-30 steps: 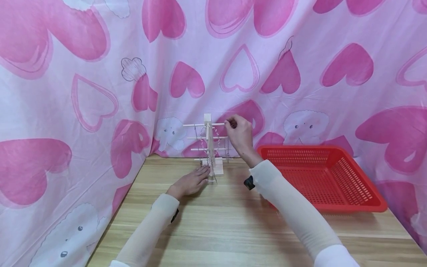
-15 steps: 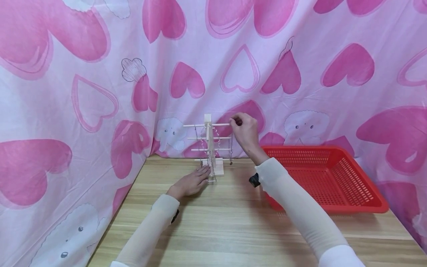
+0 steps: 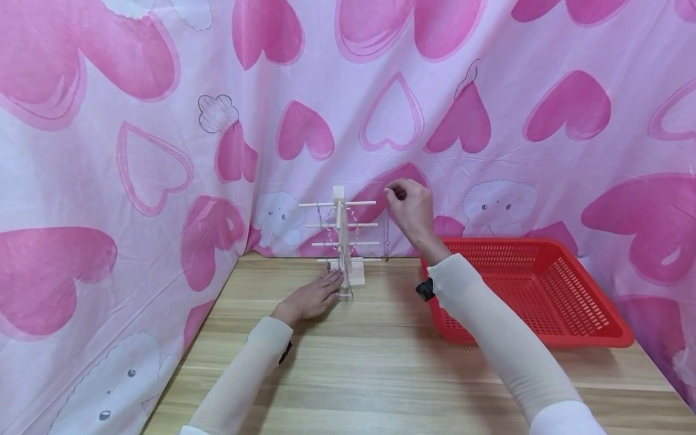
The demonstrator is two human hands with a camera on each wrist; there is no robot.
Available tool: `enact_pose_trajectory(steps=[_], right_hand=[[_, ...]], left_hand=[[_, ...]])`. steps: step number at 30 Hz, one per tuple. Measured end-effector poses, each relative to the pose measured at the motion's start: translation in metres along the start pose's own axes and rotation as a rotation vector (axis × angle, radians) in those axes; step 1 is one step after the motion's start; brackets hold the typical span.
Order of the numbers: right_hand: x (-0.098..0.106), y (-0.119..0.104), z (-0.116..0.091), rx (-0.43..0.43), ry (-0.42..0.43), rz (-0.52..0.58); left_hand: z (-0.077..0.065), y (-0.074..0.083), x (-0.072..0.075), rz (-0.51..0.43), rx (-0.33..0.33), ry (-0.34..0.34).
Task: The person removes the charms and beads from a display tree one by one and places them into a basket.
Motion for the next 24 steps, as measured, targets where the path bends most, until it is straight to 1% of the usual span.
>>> enact_pose_trajectory(steps=[9, 15, 20, 24], right_hand=[[0.01, 0.004, 0.006, -0.02, -0.015, -0.008], [0.016, 0.006, 0.008, -0.008, -0.025, -0.02], [0.021, 0.007, 0.01, 0.0, -0.034, -0.03], [0.027, 0.006, 0.011, 0.002, -0.039, -0.038]], left_hand=[[-0.001, 0.0, 0.001, -0.007, -0.001, -0.002], [-0.001, 0.0, 0.0, -0.013, -0.004, 0.005], [0.0, -0.001, 0.0, -0.03, 0.006, -0.007], [0.002, -0.005, -0.002, -0.017, 0.006, -0.018]])
Point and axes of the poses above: each hand's wrist, its own z-axis towards the middle knuckle, its own x-axis out of the back of the hand, y = z × x, the point moved 1 cm from there along z, towards the middle knuckle, and after that the axes turned 14 degrees about -z, right-handed, at the moved point
